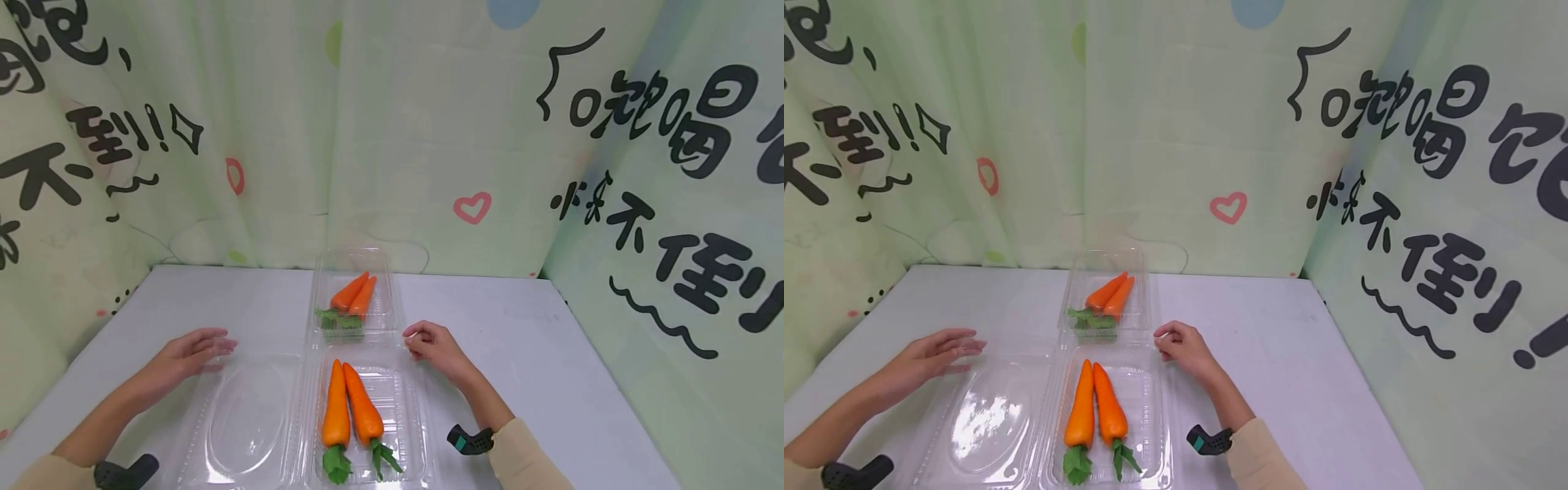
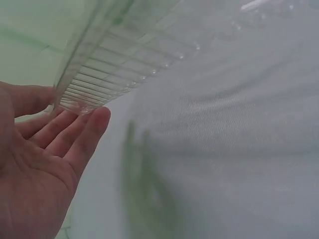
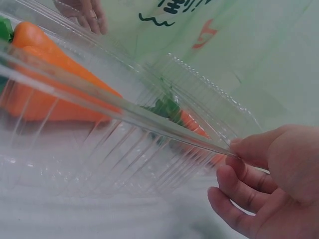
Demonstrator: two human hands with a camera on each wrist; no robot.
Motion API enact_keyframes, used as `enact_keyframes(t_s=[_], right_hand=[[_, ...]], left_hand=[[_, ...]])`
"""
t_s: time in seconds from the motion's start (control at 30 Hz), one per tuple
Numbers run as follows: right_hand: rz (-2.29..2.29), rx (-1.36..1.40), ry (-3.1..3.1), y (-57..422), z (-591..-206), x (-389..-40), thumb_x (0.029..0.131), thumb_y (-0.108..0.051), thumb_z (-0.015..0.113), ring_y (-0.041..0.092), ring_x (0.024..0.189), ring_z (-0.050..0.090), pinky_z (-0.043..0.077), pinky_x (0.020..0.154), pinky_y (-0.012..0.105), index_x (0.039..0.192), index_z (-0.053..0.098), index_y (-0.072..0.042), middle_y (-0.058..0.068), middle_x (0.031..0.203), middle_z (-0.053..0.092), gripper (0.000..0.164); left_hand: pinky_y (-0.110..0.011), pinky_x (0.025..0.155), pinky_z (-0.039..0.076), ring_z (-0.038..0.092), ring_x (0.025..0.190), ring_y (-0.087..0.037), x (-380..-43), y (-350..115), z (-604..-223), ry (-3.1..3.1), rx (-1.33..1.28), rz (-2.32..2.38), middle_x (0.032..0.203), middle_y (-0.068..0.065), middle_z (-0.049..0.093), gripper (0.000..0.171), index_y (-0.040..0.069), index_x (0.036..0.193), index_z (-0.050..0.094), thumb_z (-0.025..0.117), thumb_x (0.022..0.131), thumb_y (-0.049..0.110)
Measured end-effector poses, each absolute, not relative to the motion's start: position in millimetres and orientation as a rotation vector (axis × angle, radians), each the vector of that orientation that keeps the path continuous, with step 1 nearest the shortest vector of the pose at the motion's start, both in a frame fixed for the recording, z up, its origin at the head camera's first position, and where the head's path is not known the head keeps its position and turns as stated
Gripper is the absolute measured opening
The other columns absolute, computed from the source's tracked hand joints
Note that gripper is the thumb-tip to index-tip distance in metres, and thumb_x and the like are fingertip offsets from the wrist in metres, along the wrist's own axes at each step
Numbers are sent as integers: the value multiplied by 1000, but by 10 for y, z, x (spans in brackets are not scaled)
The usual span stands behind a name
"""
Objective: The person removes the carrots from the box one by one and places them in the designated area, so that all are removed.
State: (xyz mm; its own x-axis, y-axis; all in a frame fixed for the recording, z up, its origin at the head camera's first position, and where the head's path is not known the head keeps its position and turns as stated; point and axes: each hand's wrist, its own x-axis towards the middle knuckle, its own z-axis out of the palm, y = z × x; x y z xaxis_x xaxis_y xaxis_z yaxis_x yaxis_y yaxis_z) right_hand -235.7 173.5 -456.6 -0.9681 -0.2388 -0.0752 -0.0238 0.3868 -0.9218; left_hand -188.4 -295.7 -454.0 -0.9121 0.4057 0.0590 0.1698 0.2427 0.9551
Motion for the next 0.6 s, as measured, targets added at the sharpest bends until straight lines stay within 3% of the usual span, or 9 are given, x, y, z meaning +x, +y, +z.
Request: enact_keyframes(t_s=[0.13,0.27,0.6], right_hand=[[-1620,-230,2455,1732,-4576,-2373,96,-15,58,16,70,56,54,71,20,112,61,1,3,76,59,23],[-1624,-227,2461,1728,-4576,-2382,95,-14,58,15,69,55,53,70,20,110,62,0,4,76,59,21],[-1619,-219,2454,1724,-4561,-2367,95,-16,59,16,71,56,54,72,21,110,62,-2,7,79,61,20]], left_hand=[[-20,85,56,60,108,8,-1872,-2958,-4550,2355,517,1700,127,-5,64,50,-16,138,32,50,101,12],[-19,83,55,60,105,11,-1849,-2936,-4521,2422,410,1621,133,-33,52,53,-11,139,36,54,99,18],[-19,81,56,62,99,8,-1880,-2904,-4578,2466,366,1574,132,-36,51,52,-11,138,38,58,97,13]])
